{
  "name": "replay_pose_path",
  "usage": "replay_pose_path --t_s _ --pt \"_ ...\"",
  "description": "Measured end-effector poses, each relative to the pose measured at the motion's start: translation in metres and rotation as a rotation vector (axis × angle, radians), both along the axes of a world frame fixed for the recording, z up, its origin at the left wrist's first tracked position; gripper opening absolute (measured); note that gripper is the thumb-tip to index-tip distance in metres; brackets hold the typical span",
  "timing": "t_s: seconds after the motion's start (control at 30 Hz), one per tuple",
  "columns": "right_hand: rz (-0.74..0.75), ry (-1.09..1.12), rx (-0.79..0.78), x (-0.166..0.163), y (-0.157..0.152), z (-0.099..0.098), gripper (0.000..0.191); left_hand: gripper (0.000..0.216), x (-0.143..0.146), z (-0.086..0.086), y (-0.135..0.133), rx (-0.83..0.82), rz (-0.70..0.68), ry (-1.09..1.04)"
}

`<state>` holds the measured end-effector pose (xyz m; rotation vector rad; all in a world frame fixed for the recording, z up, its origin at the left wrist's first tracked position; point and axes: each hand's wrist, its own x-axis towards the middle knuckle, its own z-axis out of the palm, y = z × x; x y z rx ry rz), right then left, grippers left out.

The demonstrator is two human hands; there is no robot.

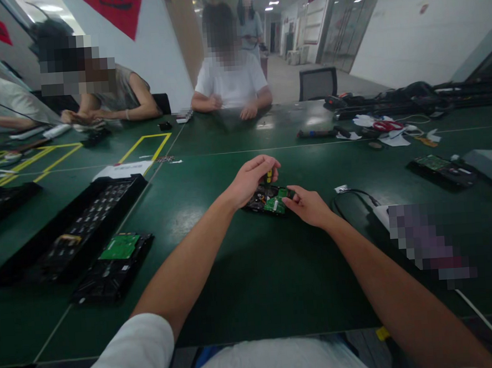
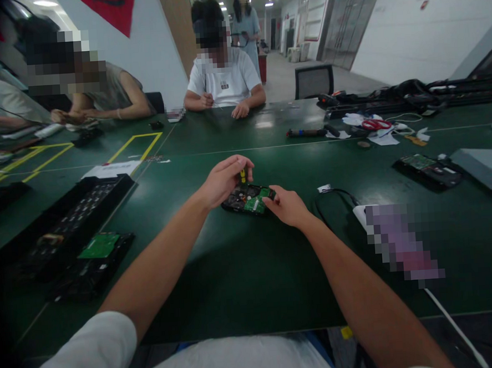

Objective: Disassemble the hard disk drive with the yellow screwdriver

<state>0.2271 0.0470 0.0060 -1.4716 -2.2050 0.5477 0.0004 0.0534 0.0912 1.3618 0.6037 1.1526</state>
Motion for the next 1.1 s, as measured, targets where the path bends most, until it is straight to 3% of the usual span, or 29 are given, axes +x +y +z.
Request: replay_pose_path --t_s 0.33,0.7,1.1 --pt "-0.002 -0.011 0.001 0.0001 -0.0004 0.0005 0.052 0.037 0.0066 0.0001 -0.0026 -0.132 0.005 -0.104" --pt "-0.021 -0.013 -0.045 -0.0028 -0.0049 0.0090 0.052 0.035 0.0043 -0.0009 -0.0039 -0.075 0.040 -0.016" --pt "-0.011 -0.012 -0.013 -0.0011 -0.0013 0.0030 0.052 0.027 -0.0010 0.0012 0.0001 0.033 0.063 0.071"
